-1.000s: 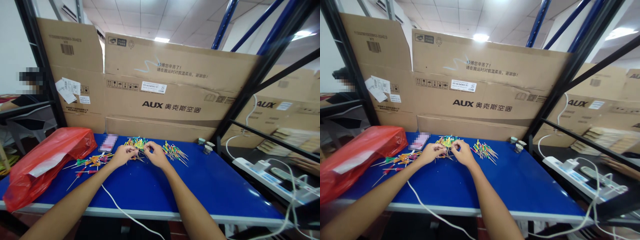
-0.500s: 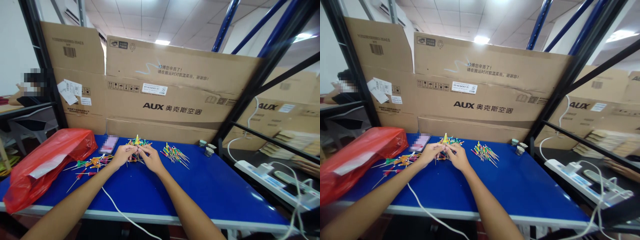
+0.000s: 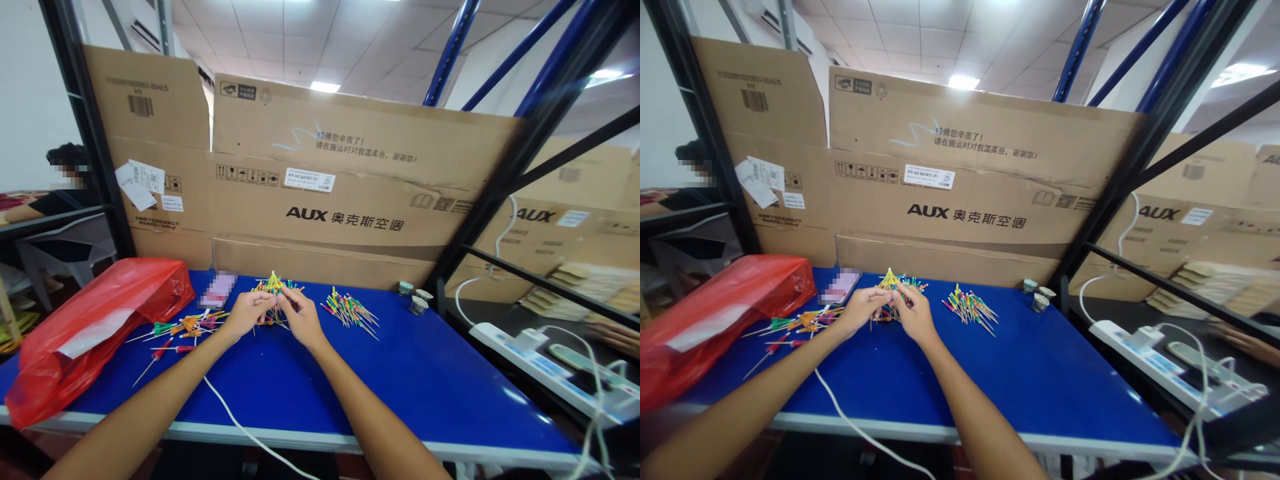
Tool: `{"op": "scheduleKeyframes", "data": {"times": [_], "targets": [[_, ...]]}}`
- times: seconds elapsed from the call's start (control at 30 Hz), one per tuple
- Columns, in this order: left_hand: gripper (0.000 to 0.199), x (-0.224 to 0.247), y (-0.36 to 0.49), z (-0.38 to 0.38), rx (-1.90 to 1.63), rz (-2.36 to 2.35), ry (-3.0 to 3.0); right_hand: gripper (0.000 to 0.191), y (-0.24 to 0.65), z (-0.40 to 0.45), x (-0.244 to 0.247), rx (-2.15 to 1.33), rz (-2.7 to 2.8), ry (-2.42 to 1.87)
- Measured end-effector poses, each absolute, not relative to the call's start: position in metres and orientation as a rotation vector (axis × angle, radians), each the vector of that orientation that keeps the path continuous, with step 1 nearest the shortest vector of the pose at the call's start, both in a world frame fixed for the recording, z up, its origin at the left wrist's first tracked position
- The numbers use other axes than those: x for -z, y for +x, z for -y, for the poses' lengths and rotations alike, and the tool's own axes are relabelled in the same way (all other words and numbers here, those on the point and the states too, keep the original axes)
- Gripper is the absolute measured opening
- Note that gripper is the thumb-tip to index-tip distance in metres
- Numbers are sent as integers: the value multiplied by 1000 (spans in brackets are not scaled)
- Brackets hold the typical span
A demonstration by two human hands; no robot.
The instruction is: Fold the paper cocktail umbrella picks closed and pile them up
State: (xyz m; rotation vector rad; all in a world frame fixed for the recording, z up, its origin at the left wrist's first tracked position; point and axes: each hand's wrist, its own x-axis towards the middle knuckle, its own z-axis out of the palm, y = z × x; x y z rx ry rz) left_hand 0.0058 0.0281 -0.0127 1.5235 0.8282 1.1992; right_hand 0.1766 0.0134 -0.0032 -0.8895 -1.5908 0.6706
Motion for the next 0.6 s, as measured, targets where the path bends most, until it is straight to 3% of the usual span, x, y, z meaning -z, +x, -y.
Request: {"op": "scheduleKeyframes", "data": {"times": [0.2,0.4,0.6], "targets": [[38,12,8,-23,-1167,-826,1671,17,169,-15,9,-1075,1275,-790],[37,9,9,-17,-1147,-861,1817,28,166,-11,7,-1435,1018,-650],[38,8,8,-17,-1108,-925,1917,29,166,-11,7,-1476,932,-594]]}}
